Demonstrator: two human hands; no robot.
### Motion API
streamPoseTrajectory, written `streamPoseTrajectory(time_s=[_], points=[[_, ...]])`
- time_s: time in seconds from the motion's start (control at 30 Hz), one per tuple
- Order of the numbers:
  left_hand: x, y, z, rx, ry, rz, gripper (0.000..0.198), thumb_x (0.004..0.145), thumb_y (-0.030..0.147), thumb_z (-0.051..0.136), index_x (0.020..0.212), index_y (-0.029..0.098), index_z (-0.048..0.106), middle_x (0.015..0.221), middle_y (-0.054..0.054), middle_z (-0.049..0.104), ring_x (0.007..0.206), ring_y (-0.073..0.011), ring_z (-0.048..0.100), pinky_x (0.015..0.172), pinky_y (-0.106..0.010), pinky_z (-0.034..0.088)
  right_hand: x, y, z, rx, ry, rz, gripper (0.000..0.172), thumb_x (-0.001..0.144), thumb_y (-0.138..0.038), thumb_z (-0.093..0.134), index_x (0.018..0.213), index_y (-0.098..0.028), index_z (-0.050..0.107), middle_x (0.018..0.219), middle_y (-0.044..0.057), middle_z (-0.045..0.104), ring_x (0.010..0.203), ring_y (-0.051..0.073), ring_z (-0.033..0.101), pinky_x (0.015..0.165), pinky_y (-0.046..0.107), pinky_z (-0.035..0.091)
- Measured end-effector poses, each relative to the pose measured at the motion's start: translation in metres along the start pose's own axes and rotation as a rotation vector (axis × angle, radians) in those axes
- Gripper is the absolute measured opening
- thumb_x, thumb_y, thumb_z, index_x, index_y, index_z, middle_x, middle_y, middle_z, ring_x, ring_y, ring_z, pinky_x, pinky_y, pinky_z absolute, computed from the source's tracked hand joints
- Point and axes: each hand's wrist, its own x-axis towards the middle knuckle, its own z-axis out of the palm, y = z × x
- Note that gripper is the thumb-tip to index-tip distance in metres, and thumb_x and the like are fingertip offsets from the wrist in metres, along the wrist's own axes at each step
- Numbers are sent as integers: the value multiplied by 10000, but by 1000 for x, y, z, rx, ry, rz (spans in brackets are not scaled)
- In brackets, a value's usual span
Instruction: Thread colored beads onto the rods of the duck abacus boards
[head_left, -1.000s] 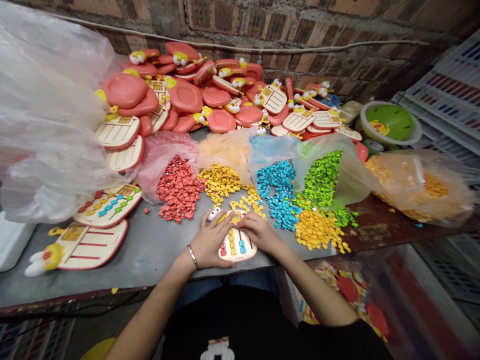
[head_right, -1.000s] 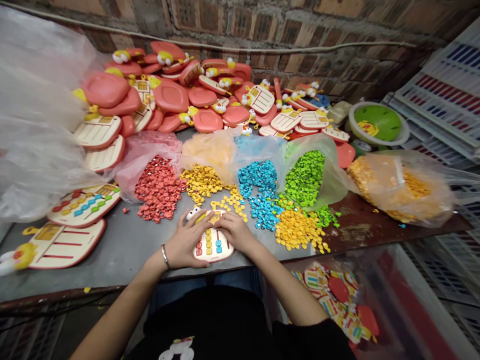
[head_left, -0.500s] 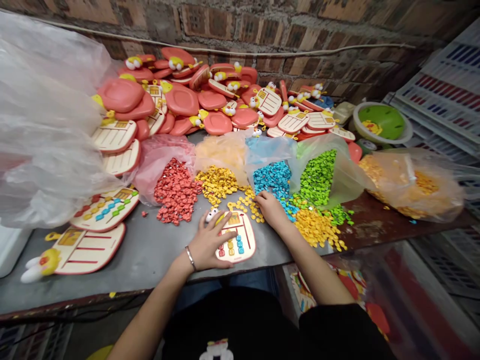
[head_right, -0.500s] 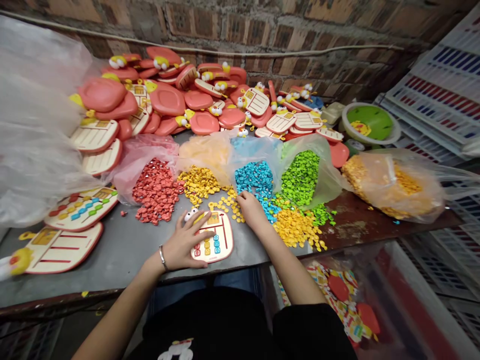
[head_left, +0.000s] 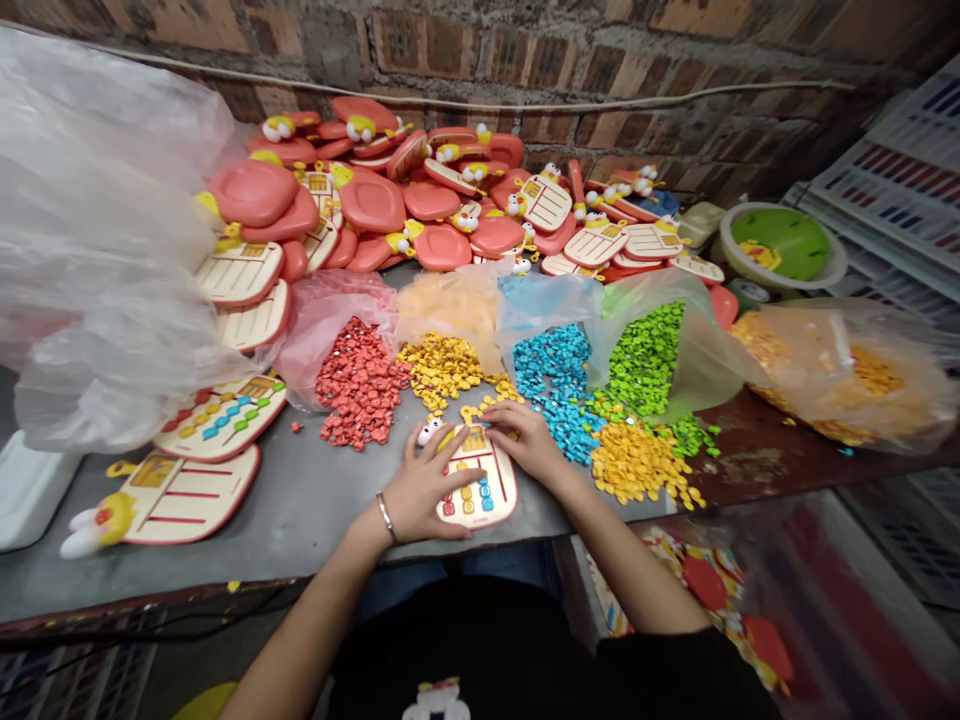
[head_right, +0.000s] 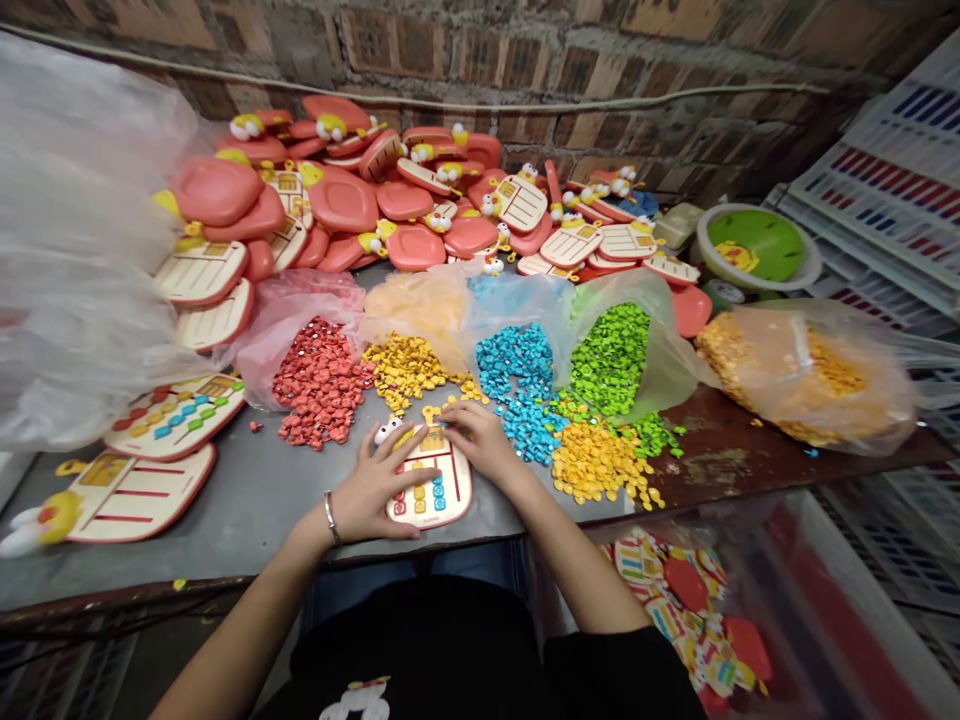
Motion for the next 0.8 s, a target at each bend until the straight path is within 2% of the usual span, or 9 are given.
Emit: streamPoseTrajectory(time_s=[0.1, 0.2, 0.4, 0.5, 0.57, 0.67, 0.8], points=[[0, 0, -1, 2, -16, -11, 762, 637, 694, 713, 1320, 405, 540, 1599, -88, 197, 1434, -440, 152, 1084, -680, 3, -2, 4, 2, -31, 44, -10, 156, 931, -251, 554, 1007, -220, 687, 1039, 87, 681, 992, 214, 639, 860, 391, 532], [0, 0, 1, 16, -3, -8, 776, 626, 682, 727, 1324, 404, 532, 1600, -82, 193, 1437, -429, 154, 1092, -667, -2, -5, 7, 2, -113, -4, -70, 157, 944, -206, 525, 947, -214, 682, 986, 81, 689, 956, 214, 624, 864, 410, 513], [2, 1, 4, 20, 12, -50, 965, 556, 685, 755, 1356, 222, 478, 1571, -161, 251, 1441, -396, 171, 1124, -627, -17, -15, 1, -4, -299, -122, -140, 174, 937, -212, 538, 820, -211, 666, 867, 72, 658, 884, 225, 560, 798, 388, 476], [2, 2, 6, 5, 39, -57, 983, 533, 704, 750, 1333, 202, 475, 1568, -160, 261, 1438, -390, 187, 1135, -608, -16, -22, -5, -5, -246, -148, -94, 151, 937, -203, 529, 868, -209, 663, 840, 66, 646, 848, 219, 563, 758, 358, 475], [2, 2, 6, 6, 48, -57, 992, 525, 696, 755, 1336, 202, 468, 1568, -159, 259, 1437, -391, 191, 1138, -598, -21, -26, -7, -1, -160, -116, -23, 105, 919, -197, 553, 958, -205, 650, 881, 67, 658, 850, 215, 588, 751, 345, 486], [3, 1, 7, 19, 47, -62, 1030, 508, 668, 771, 1366, 201, 444, 1564, -161, 270, 1433, -401, 197, 1138, -592, -29, -28, -12, 10, -69, -61, 69, 146, 885, -199, 596, 1027, -204, 631, 932, 69, 678, 843, 213, 623, 757, 346, 502], [3, 0, 7, 21, 47, -53, 1104, 507, 678, 760, 1425, 198, 379, 1559, -161, 281, 1427, -400, 214, 1142, -583, -23, -24, -22, 12, 42, -186, 83, 144, 875, -212, 616, 1015, -213, 651, 948, 54, 703, 878, 201, 642, 796, 337, 506]])
